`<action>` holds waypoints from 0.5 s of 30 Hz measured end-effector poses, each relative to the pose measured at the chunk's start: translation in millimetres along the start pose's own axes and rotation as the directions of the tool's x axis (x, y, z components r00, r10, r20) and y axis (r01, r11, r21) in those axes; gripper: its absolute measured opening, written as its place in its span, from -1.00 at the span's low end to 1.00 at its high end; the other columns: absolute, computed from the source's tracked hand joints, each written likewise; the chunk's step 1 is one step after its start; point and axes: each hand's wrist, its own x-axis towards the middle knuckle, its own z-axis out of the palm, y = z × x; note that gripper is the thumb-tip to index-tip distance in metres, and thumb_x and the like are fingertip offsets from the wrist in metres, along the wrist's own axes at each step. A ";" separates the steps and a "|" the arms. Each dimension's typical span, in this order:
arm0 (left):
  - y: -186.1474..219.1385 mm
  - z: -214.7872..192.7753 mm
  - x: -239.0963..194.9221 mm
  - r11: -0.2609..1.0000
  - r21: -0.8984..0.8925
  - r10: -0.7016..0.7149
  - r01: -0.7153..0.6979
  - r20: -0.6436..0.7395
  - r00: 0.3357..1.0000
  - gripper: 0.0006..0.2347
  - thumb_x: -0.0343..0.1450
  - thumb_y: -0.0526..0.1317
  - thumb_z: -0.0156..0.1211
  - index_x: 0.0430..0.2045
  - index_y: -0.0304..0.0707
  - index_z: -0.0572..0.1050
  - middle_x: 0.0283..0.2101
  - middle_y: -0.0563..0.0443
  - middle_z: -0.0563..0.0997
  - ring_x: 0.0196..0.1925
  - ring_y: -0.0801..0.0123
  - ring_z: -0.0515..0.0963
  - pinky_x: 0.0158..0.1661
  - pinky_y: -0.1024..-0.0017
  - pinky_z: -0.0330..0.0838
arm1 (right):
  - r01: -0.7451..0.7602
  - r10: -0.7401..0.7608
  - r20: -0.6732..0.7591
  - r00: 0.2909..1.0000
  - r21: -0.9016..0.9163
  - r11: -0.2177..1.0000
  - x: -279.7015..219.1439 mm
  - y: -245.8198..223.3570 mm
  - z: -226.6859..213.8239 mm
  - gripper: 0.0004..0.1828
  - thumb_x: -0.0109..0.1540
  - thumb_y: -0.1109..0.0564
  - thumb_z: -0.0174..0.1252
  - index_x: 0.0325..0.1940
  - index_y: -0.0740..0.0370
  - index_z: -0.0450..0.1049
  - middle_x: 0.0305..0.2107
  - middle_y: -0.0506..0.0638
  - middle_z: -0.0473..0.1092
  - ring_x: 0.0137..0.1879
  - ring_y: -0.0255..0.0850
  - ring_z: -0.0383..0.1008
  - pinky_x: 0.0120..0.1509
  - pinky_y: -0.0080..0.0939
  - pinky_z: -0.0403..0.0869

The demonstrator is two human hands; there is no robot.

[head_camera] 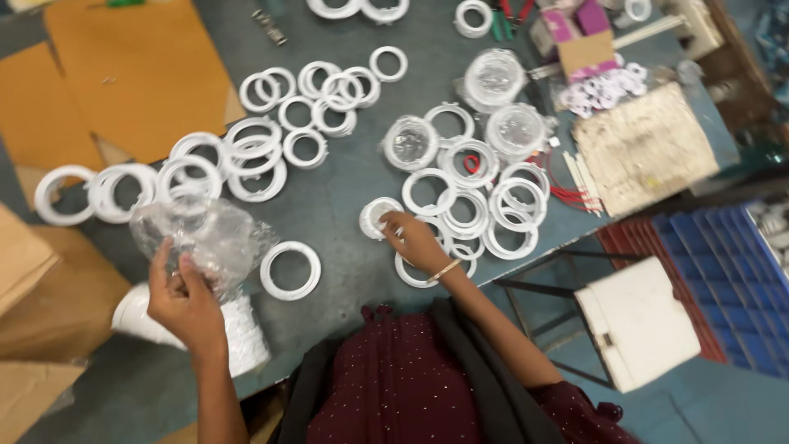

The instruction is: The person wraps white circular plastic components individually in clear plastic wrap at a workbench. They pick up each component, wrap it, and place it on the table. The person also stacks wrapped components and places some into a cardboard box.

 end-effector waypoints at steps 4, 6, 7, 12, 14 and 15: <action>-3.3 -4.2 4.7 1.000 0.015 -0.004 0.004 -0.052 0.999 -0.76 0.64 -0.38 0.05 0.21 -0.39 0.48 -0.47 0.09 0.52 -0.48 0.64 0.45 -0.43 0.61 0.34 | 0.509 -0.457 0.246 0.855 -0.222 0.832 2.5 -2.8 64.5 -0.58 0.19 0.23 0.24 0.15 0.24 0.47 0.06 0.12 0.44 0.22 0.00 0.43 0.31 -0.03 0.41; -2.9 -7.3 4.5 1.000 -0.025 0.002 -0.003 -0.048 0.999 -0.76 0.63 -0.38 0.04 0.19 -0.37 0.50 -0.45 0.10 0.55 -0.45 0.65 0.48 -0.40 0.61 0.34 | 0.727 -0.616 0.389 0.685 -0.303 0.617 8.0 -5.1 91.1 -0.45 0.12 0.32 0.18 0.22 0.22 0.47 0.19 0.06 0.39 0.36 -0.06 0.34 0.45 -0.05 0.31; -1.9 -9.5 3.7 1.000 0.027 -0.001 0.003 -0.074 0.997 -0.76 0.61 -0.39 0.05 0.17 -0.35 0.53 -0.45 0.09 0.53 -0.46 0.63 0.45 -0.42 0.59 0.31 | 0.783 -0.666 0.411 0.623 -0.315 0.537 12.1 -5.7 102.8 -0.46 0.09 0.30 0.18 0.19 0.22 0.46 0.19 0.06 0.39 0.37 -0.07 0.33 0.44 -0.03 0.28; 2.0 -16.8 -1.5 0.919 0.371 0.194 -0.136 -0.126 0.973 -0.75 0.55 -0.46 0.13 0.09 -0.31 0.61 -0.34 -0.05 0.45 -0.39 0.41 0.37 -0.40 0.42 0.24 | 0.912 -0.682 0.611 0.402 -0.202 0.357 36.1 10.4 150.5 -0.54 -0.01 0.14 0.21 -0.03 0.29 0.46 -0.03 0.11 0.42 0.28 0.01 0.35 0.45 0.17 0.22; 1.7 -14.4 -2.6 0.939 0.319 0.175 -0.128 -0.123 0.977 -0.75 0.53 -0.45 0.12 0.08 -0.31 0.59 -0.30 -0.05 0.44 -0.36 0.41 0.39 -0.37 0.43 0.27 | 0.915 -0.584 0.709 0.396 -0.246 0.321 39.3 21.6 166.0 -0.72 0.21 0.16 0.19 0.00 0.23 0.45 -0.05 0.07 0.44 0.21 -0.03 0.38 0.57 0.06 0.25; 0.9 -12.2 -2.9 0.948 0.292 0.166 -0.124 -0.121 0.979 -0.75 0.53 -0.44 0.12 0.08 -0.31 0.58 -0.28 -0.05 0.44 -0.35 0.41 0.41 -0.35 0.44 0.29 | 0.916 -0.530 0.752 0.392 -0.267 0.298 38.5 26.6 170.4 -0.80 0.32 0.16 0.18 0.02 0.20 0.45 -0.06 0.05 0.45 0.18 -0.05 0.40 0.64 0.00 0.26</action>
